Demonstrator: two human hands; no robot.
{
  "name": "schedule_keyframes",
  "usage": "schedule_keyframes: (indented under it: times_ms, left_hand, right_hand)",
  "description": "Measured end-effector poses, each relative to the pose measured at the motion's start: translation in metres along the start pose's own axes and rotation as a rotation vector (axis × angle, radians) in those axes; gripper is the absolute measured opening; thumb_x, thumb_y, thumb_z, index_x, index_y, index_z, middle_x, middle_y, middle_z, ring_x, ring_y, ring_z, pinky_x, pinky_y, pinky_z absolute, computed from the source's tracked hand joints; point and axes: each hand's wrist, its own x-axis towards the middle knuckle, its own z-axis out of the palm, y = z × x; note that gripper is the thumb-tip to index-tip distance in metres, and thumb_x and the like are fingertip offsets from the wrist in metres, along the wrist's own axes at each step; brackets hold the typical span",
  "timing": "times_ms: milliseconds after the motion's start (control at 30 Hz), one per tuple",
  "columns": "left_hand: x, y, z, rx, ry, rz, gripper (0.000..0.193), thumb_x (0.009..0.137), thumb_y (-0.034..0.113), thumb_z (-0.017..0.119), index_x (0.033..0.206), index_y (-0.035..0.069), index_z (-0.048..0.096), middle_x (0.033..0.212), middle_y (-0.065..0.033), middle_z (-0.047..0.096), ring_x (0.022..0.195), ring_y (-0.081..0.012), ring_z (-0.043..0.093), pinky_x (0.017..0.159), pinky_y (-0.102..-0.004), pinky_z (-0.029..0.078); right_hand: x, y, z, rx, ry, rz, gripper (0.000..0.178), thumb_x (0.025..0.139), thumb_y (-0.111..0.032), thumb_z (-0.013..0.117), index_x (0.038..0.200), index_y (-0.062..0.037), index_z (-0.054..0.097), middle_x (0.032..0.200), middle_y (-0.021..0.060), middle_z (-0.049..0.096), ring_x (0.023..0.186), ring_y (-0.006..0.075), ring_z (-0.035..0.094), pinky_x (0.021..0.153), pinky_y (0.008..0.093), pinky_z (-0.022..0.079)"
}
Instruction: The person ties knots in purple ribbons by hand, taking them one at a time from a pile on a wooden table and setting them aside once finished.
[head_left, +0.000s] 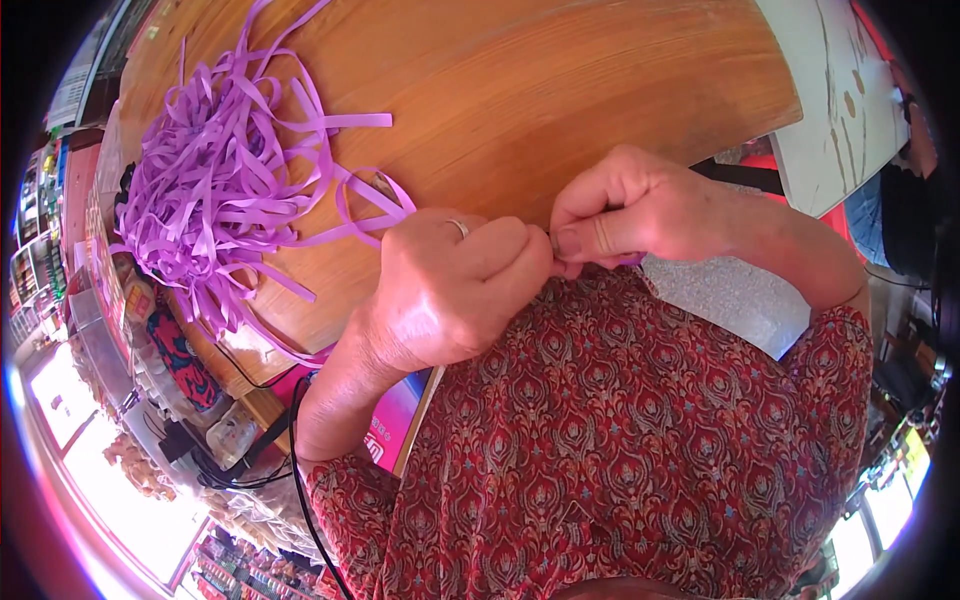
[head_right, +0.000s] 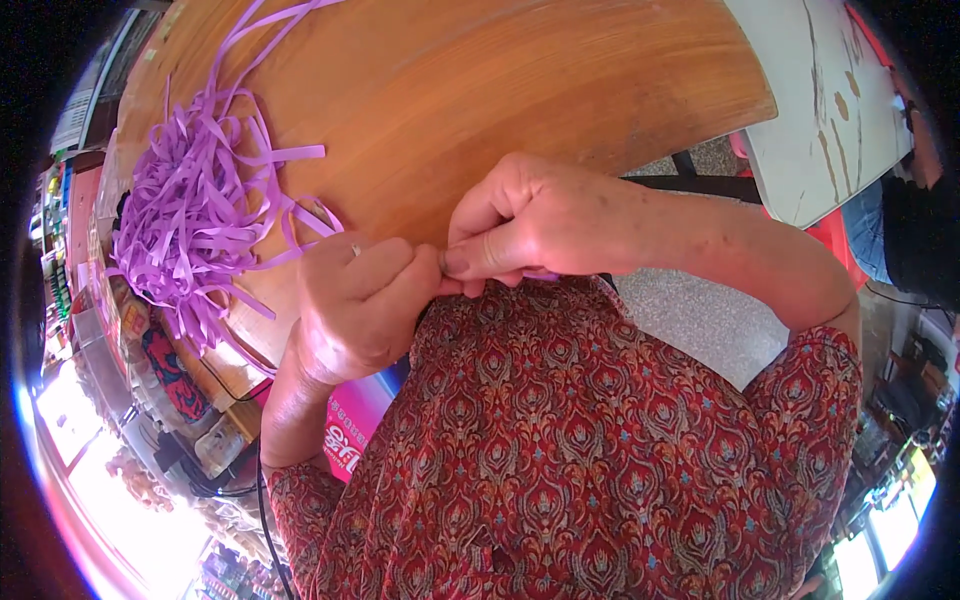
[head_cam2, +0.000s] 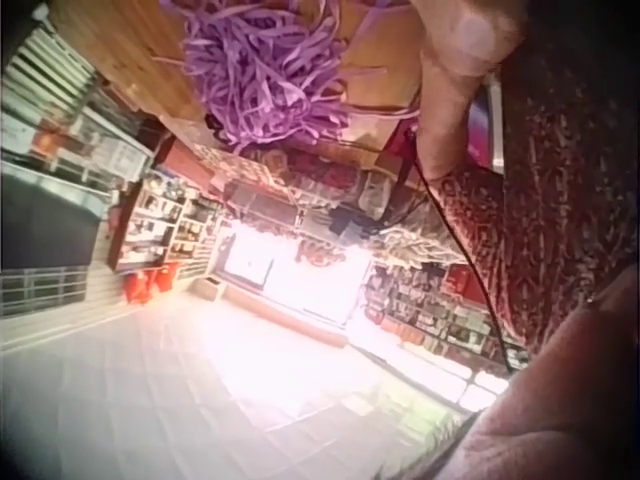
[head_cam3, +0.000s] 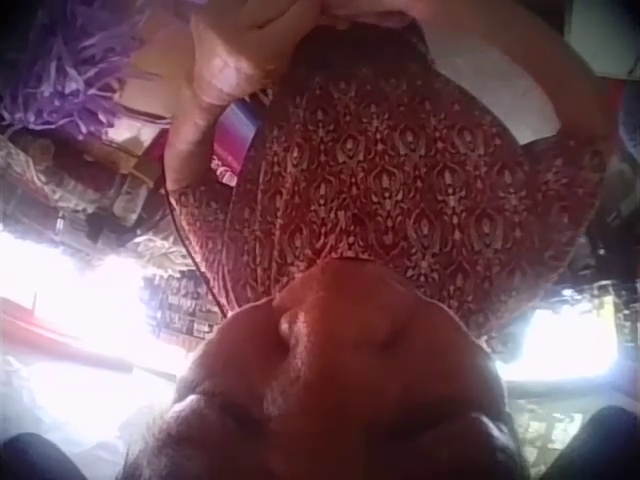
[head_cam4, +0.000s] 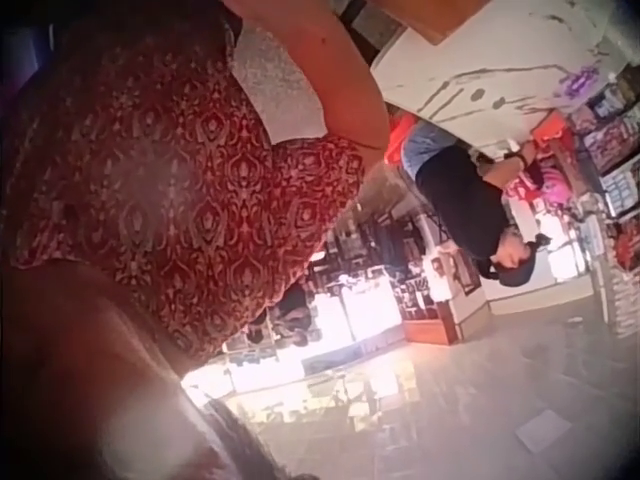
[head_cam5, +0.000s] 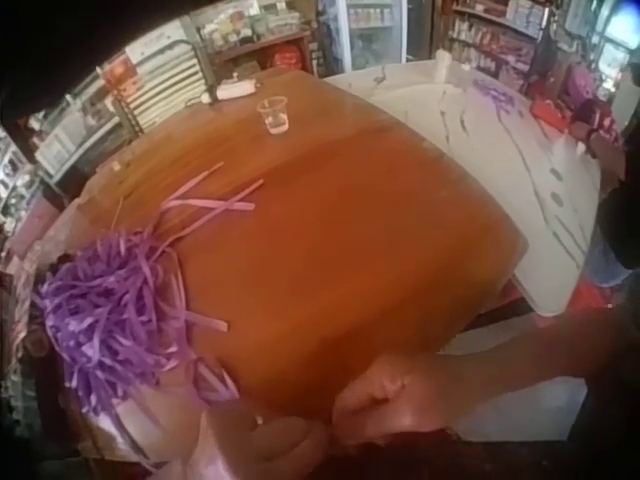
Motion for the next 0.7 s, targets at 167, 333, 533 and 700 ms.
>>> schedule_keyframes:
  times_ms: [167,333,533,700]
  left_hand:
    - [0.002,-0.005,0.013,-0.355,0.229,-0.303,0.013,0.072,0.010,0.071,0.080,0.005,0.062,0.061,-0.0063,0.051,0.048,-0.0191,0.052,0.043,-0.0303,0.040]
    - [0.007,-0.006,0.009,-0.449,0.270,-0.354,0.012,0.075,0.009,0.071,0.083,0.004,0.063,0.064,-0.0068,0.055,0.051,-0.0188,0.053,0.045,-0.0296,0.041]
    - [0.012,-0.004,0.009,-0.496,0.266,-0.372,0.013,0.075,0.008,0.071,0.085,0.003,0.064,0.065,-0.0060,0.056,0.056,-0.0186,0.054,0.049,-0.0289,0.042]
    - [0.007,-0.006,0.011,-0.522,0.239,-0.422,0.012,0.077,0.006,0.069,0.087,0.003,0.064,0.072,-0.0079,0.060,0.056,-0.0192,0.054,0.050,-0.0279,0.043]
  right_hand:
    - [0.002,0.003,-0.011,0.303,0.012,-0.077,0.032,0.091,-0.029,0.055,0.085,0.0019,0.063,0.076,0.0065,0.064,0.057,0.0078,0.052,0.053,0.0189,0.040]
    - [-0.003,-0.006,-0.011,0.293,0.048,-0.191,0.041,0.091,-0.040,0.053,0.084,-0.0016,0.066,0.067,0.0015,0.059,0.060,0.0049,0.050,0.052,0.0180,0.038]
    - [-0.003,-0.004,-0.017,0.125,0.075,-0.178,0.041,0.091,-0.040,0.054,0.089,-0.0009,0.065,0.073,0.0033,0.061,0.063,0.0071,0.055,0.054,0.0202,0.041]
    - [-0.003,-0.003,-0.015,0.143,0.133,-0.204,0.039,0.092,-0.038,0.054,0.084,-0.0021,0.066,0.065,0.0001,0.056,0.059,0.0051,0.048,0.053,0.0189,0.038]
